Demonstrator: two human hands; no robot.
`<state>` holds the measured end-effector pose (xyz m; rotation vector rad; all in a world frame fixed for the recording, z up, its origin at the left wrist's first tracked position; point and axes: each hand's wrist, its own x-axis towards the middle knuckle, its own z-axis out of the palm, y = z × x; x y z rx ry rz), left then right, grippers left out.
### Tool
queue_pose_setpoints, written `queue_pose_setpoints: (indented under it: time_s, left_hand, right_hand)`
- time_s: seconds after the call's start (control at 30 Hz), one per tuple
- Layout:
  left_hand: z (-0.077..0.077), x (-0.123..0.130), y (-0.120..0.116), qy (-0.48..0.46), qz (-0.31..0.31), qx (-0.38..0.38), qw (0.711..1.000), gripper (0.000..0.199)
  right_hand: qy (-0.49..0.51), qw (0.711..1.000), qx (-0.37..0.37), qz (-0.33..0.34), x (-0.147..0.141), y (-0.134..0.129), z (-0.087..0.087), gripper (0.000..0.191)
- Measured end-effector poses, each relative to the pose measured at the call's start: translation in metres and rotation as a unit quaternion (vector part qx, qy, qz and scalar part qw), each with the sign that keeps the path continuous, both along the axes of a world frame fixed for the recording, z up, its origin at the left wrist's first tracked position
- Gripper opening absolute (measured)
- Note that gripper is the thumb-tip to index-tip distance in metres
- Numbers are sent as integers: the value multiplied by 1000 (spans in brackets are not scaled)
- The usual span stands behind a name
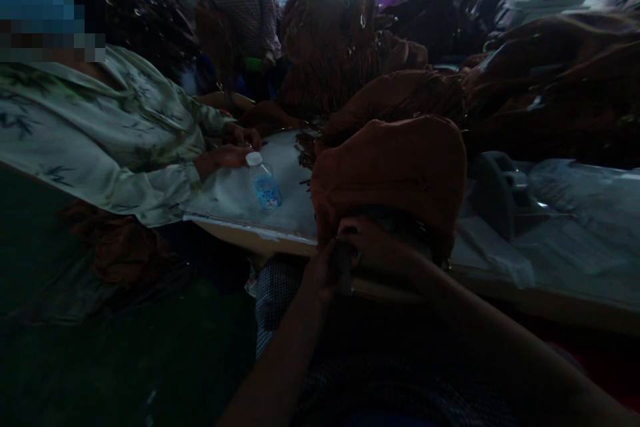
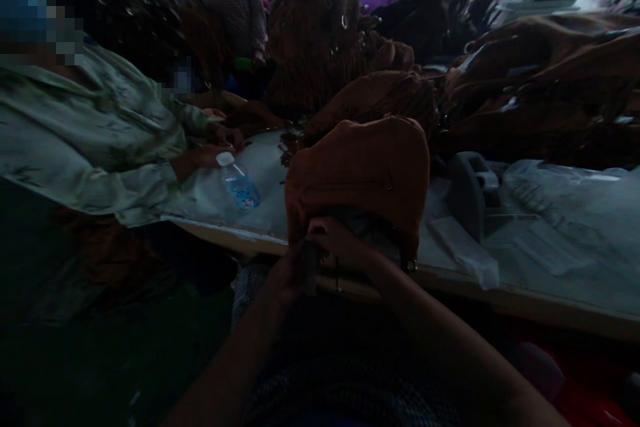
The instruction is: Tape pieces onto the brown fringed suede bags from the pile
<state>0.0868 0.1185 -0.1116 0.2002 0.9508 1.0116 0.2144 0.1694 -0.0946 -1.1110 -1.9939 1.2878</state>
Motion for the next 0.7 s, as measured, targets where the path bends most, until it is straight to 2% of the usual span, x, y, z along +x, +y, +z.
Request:
queue_pose_setpoints:
  time_s: [0.17, 0.4, 0.53, 0.63, 0.7]
  left_hand:
    - [-8, -1, -2, 36, 9, 23, 999, 25]
    - [0, 6, -2, 40, 43, -27, 998, 21]
    - [-2, 2, -6, 45, 9, -16, 999, 31]
    - [-3, 4, -8, 44, -5, -9, 999, 36]
    - [-1, 10, -7, 43, 18, -22, 999, 31]
  right_hand:
    - [4, 999, 2, -38, -1, -4, -4, 15]
    - [12, 998, -3, -66, 0, -5, -8, 12]
    - [1, 995, 12, -95, 0, -4, -7, 13]
    - [-1, 997, 17, -81, 2, -3, -6, 15]
    - [-7, 997, 39, -62, 3, -2, -5, 14]
